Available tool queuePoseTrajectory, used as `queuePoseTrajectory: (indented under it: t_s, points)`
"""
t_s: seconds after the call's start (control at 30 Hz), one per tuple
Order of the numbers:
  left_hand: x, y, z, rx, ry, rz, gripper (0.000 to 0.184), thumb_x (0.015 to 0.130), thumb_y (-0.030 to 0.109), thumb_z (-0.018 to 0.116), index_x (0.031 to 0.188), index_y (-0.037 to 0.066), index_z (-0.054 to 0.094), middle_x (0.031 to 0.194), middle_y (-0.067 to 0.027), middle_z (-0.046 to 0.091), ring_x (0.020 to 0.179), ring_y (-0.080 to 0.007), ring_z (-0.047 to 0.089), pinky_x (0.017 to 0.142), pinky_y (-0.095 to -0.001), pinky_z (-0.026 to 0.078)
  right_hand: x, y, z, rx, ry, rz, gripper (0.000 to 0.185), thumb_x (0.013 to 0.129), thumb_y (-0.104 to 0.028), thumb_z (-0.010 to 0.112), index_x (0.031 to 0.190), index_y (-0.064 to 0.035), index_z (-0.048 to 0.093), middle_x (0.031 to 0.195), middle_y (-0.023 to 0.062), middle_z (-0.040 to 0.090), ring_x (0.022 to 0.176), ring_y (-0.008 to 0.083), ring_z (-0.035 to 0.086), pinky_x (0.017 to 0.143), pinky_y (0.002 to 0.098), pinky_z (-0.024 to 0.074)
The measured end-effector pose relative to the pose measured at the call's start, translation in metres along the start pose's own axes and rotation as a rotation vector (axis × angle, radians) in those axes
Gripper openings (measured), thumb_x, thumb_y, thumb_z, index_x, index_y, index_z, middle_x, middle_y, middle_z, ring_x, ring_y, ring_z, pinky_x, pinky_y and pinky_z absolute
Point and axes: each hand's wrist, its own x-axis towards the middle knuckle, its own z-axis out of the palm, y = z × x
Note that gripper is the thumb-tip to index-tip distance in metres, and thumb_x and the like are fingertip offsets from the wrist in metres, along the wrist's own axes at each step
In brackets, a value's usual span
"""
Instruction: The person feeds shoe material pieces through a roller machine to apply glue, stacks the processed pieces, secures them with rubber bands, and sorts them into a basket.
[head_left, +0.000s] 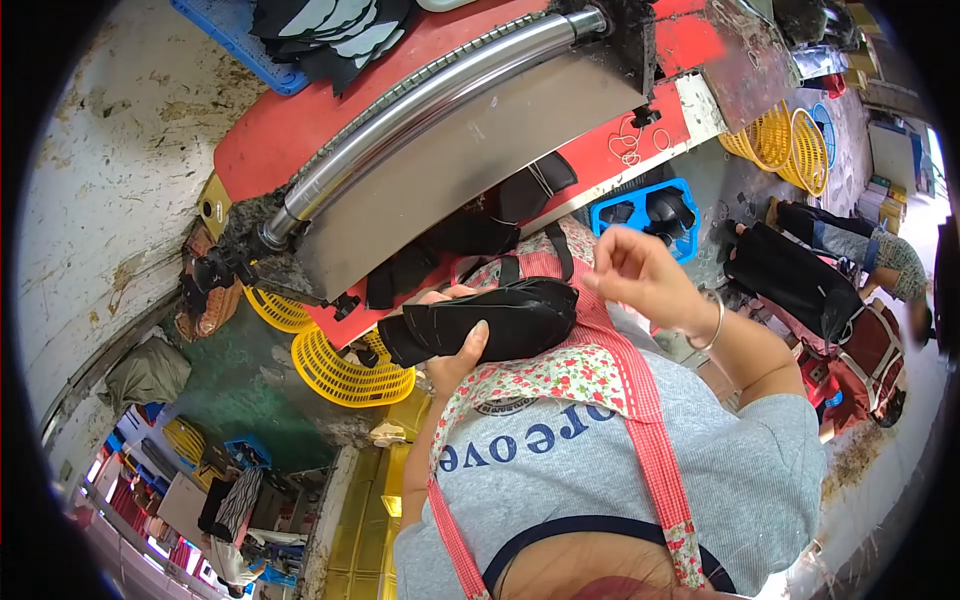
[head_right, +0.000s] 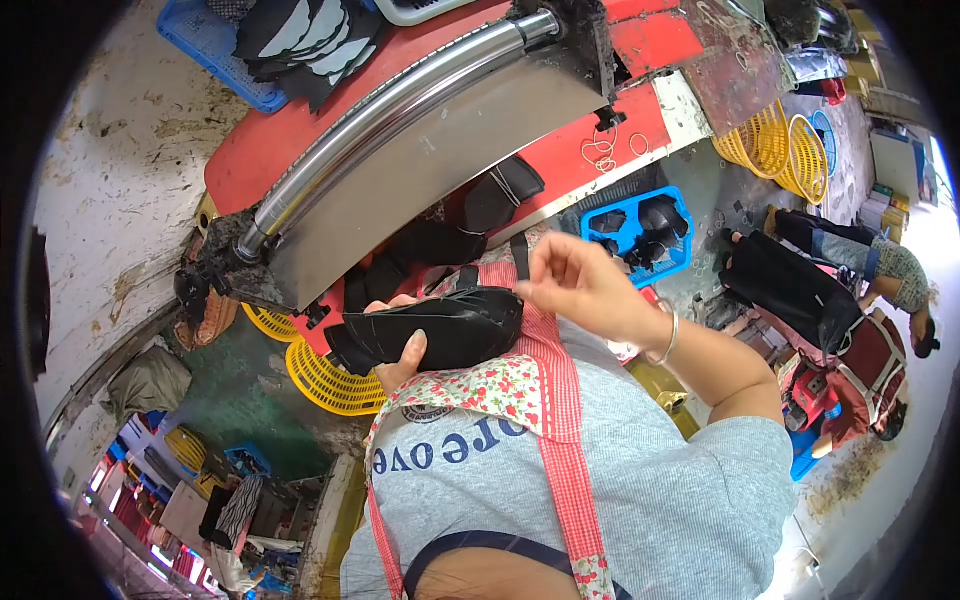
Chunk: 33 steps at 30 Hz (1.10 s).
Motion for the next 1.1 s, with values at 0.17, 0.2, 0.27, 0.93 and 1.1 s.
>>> queuePoseTrajectory:
  t_s: [0.17, 0.2, 0.27, 0.93, 1.1]
  points:
    - [0.009, 0.011, 0.013, -0.072, -0.029, -0.051, 0.068, 0.069, -0.001, 0.064, 0.129, 0.005, 0.031, 0.118, -0.0160, 0.050, 0.116, -0.0248, 0.050, 0.101, -0.0384, 0.038, 0.033, -0.027, 0.028, -0.703, -0.228, -0.503, 0.062, 0.081, -0.016, 0.066, 0.132, 0.0008, 0.035, 0.120, 0.0173, 0.046, 0.108, 0.0263, 0.050, 0.093, 0.0361, 0.0414]
    - [0.010, 0.013, 0.013, -0.078, -0.040, -0.063, 0.072, 0.068, -0.001, 0.064, 0.131, 0.005, 0.030, 0.119, -0.0165, 0.049, 0.117, -0.0252, 0.049, 0.101, -0.0383, 0.038, 0.040, -0.025, 0.035, -0.760, -0.306, -0.504, 0.063, 0.082, -0.021, 0.065, 0.133, 0.0002, 0.035, 0.120, 0.0185, 0.046, 0.107, 0.0288, 0.050, 0.094, 0.0372, 0.0411]
    - [0.016, 0.005, 0.010, -0.023, -0.112, 0.105, 0.076, 0.071, 0.011, 0.066, 0.135, 0.005, 0.028, 0.127, -0.0181, 0.046, 0.121, -0.0260, 0.045, 0.103, -0.0396, 0.037, 0.050, -0.007, 0.045, -0.920, -0.344, -0.554, 0.066, 0.084, -0.035, 0.061, 0.134, -0.0001, 0.034, 0.113, 0.0207, 0.049, 0.102, 0.0354, 0.050, 0.091, 0.0416, 0.0407]
    - [0.022, 0.024, -0.014, -0.578, -0.044, -0.503, 0.069, 0.096, 0.055, 0.017, 0.139, 0.004, 0.030, 0.136, -0.0114, 0.042, 0.126, -0.0236, 0.041, 0.104, -0.0390, 0.035, 0.085, -0.017, 0.034, -0.690, -0.609, -0.063, 0.069, 0.083, -0.044, 0.061, 0.129, 0.0007, 0.037, 0.109, 0.0238, 0.057, 0.102, 0.0355, 0.058, 0.085, 0.0382, 0.0463]
    - [0.030, 0.011, -0.008, -0.428, -0.134, -0.471, 0.069, 0.094, 0.059, 0.018, 0.144, 0.012, 0.022, 0.136, -0.0108, 0.042, 0.124, -0.0231, 0.043, 0.104, -0.0387, 0.035, 0.084, -0.021, 0.034, -0.824, -0.659, -0.067, 0.070, 0.084, -0.038, 0.062, 0.133, 0.0008, 0.031, 0.113, 0.0251, 0.055, 0.105, 0.0330, 0.057, 0.087, 0.0378, 0.0449]
